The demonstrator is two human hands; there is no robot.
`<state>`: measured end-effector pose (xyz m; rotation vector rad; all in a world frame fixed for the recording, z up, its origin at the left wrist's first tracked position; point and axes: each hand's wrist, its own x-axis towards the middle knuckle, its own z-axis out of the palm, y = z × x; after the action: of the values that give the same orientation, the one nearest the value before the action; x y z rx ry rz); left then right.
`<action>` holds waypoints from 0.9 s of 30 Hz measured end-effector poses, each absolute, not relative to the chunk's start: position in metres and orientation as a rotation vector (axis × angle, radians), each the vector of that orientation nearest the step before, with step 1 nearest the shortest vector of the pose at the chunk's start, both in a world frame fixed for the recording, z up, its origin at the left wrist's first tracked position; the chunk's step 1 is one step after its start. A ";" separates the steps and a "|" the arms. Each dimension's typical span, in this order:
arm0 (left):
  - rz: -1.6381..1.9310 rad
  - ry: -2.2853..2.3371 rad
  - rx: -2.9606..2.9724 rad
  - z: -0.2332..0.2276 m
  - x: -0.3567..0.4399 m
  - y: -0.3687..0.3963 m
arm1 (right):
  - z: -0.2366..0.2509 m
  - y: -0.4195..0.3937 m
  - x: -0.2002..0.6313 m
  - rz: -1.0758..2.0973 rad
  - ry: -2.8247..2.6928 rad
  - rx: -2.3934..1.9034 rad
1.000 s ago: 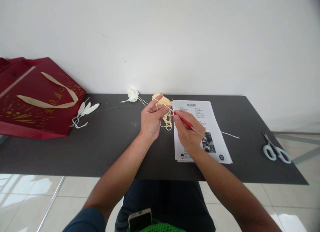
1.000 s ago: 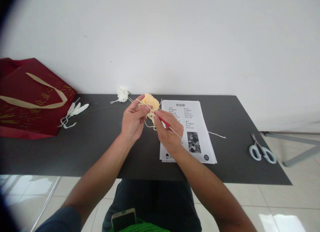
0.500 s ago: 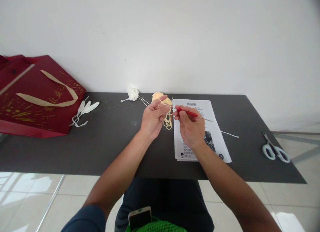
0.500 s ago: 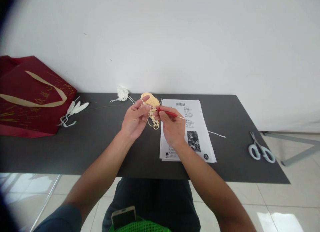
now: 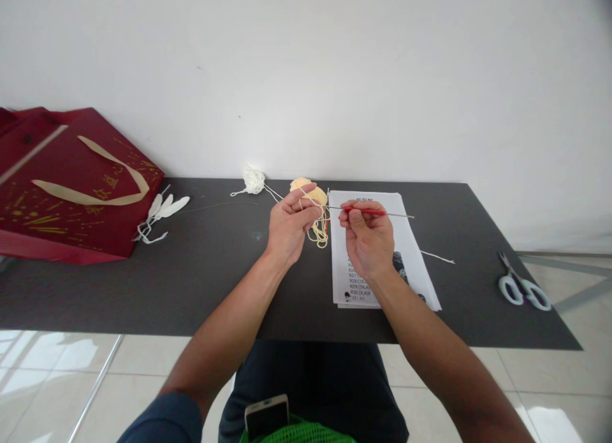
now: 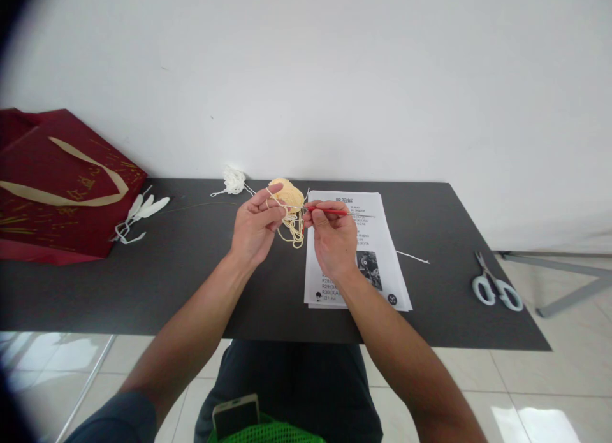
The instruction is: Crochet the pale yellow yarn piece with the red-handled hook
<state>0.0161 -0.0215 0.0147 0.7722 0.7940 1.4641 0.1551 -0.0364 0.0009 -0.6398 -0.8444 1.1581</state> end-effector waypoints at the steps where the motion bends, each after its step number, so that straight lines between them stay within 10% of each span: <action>1: 1.465 0.800 0.789 0.015 0.016 -0.022 | 0.000 -0.036 0.155 1.138 -0.857 -0.649; 27: 1.221 0.815 1.163 0.021 -0.009 -0.015 | 0.002 -0.039 0.161 1.126 -0.957 -0.661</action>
<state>-0.0088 -0.0154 0.0211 1.1629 0.8146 1.2212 0.1613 -0.0391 0.0017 -0.6607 -0.9572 1.1256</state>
